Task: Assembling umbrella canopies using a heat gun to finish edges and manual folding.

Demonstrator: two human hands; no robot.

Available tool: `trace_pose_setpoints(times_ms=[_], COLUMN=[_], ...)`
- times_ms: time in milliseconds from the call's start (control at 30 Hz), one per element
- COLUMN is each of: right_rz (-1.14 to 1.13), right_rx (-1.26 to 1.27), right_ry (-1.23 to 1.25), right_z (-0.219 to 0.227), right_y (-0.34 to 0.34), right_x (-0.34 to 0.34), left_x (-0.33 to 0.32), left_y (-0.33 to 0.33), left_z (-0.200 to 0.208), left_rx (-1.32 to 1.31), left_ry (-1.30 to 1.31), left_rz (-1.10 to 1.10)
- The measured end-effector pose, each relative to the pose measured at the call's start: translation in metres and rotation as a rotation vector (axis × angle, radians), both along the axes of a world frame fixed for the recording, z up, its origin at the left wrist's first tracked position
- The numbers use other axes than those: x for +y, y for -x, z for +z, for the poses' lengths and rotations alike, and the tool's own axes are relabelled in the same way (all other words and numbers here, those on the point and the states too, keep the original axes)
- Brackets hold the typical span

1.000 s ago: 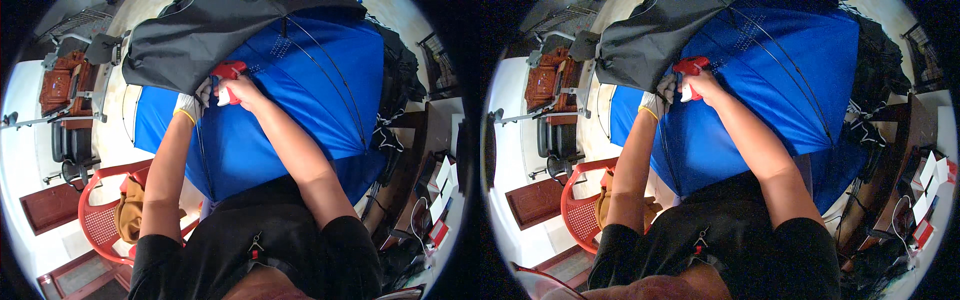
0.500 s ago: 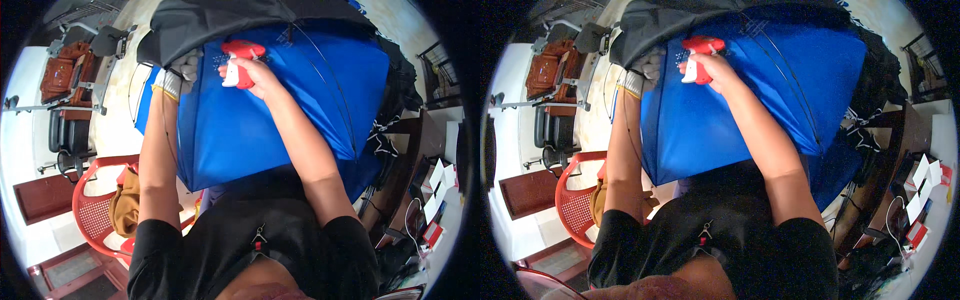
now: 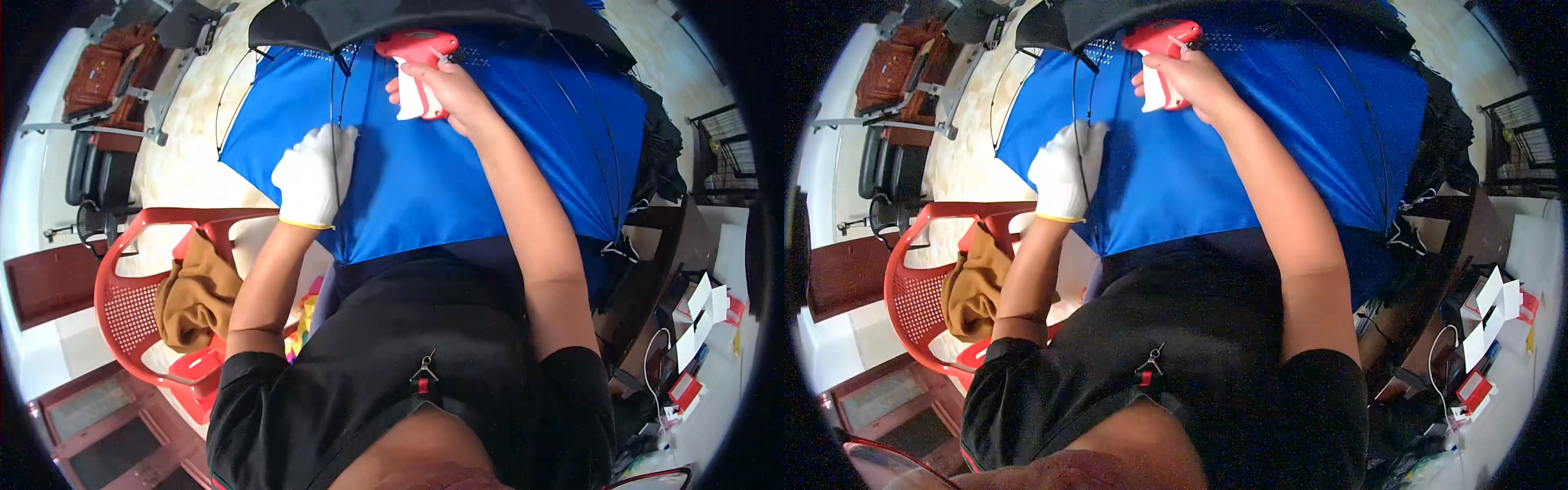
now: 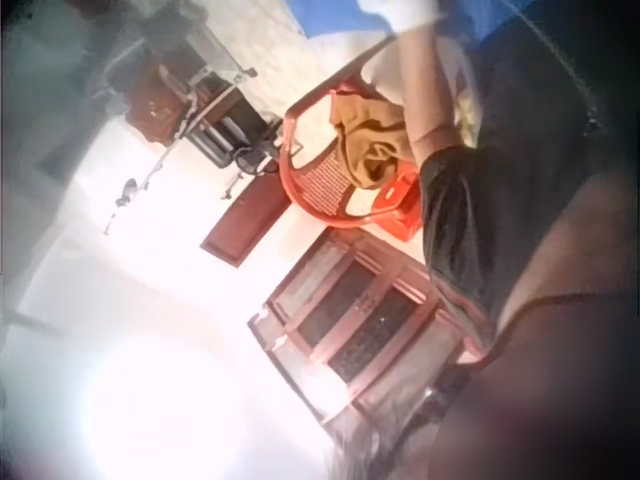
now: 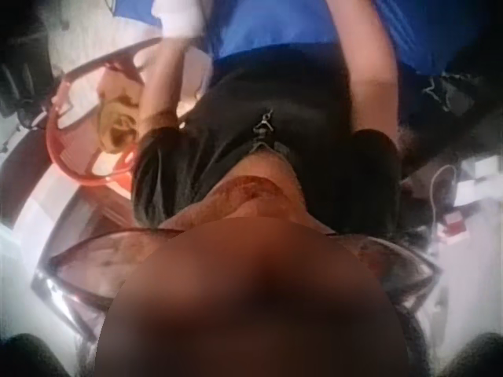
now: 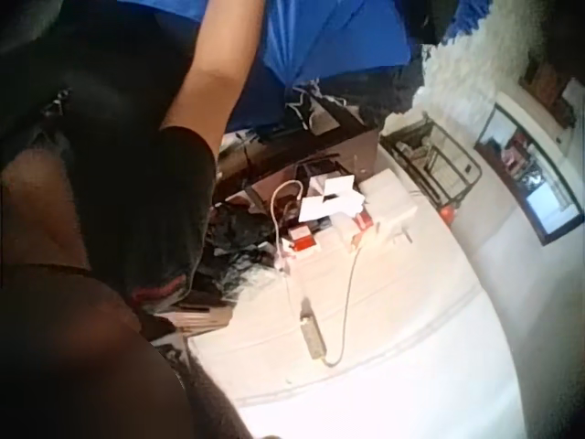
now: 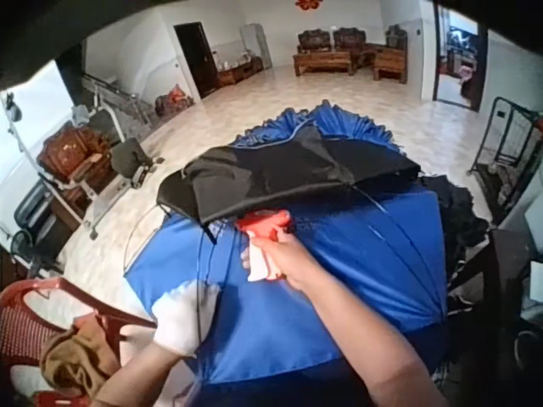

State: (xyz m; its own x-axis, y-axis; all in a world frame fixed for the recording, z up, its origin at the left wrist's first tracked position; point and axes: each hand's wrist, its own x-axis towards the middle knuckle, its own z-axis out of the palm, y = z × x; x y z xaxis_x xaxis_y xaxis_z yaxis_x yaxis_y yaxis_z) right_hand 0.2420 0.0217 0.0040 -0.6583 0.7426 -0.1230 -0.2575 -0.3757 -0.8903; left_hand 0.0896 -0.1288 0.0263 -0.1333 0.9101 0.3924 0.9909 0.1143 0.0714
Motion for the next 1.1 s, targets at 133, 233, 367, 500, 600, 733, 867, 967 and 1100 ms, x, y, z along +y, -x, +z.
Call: trace_pose_setpoints(times_ms=[133,233,367,500,600,733,867,967,1100], right_rz=[0.022,0.015,-0.082,-0.156,-0.170,-0.166,-0.146,-0.129,-0.124], right_rx=[-0.067,-0.083,-0.097,-0.209,-0.249,-0.203,-0.157,-0.157,-0.140], right_ry=[-0.001,0.088,0.040,-0.175,-0.244,-0.207,-0.168,-0.130,-0.057], right_z=[-0.008,-0.035,-0.064,-0.077,-0.082,-0.083,-0.078,-0.073,-0.069], right_y=[-0.010,-0.016,-0.008,-0.004,-0.001,0.001,0.002,0.002,0.003], right_x=[-0.040,-0.080,-0.113,-0.117,-0.119,-0.121,-0.122,-0.120,-0.119], left_x=[-0.008,-0.009,-0.009,-0.010,-0.008,-0.007,-0.008,-0.009,-0.010], left_y=[-0.011,-0.016,-0.017,-0.015,-0.013,-0.010,-0.008,-0.007,-0.006], left_z=[-0.029,-0.056,-0.066,-0.066,-0.062,-0.063,-0.060,-0.060,-0.059], left_rx=[0.255,0.321,0.283,0.259,0.224,0.203,0.185,0.172,0.153], left_ry=[0.190,0.143,0.106,0.110,0.112,0.130,0.113,0.119,0.141], left_rz=[0.133,0.105,0.113,0.144,0.161,0.174,0.160,0.164,0.170])
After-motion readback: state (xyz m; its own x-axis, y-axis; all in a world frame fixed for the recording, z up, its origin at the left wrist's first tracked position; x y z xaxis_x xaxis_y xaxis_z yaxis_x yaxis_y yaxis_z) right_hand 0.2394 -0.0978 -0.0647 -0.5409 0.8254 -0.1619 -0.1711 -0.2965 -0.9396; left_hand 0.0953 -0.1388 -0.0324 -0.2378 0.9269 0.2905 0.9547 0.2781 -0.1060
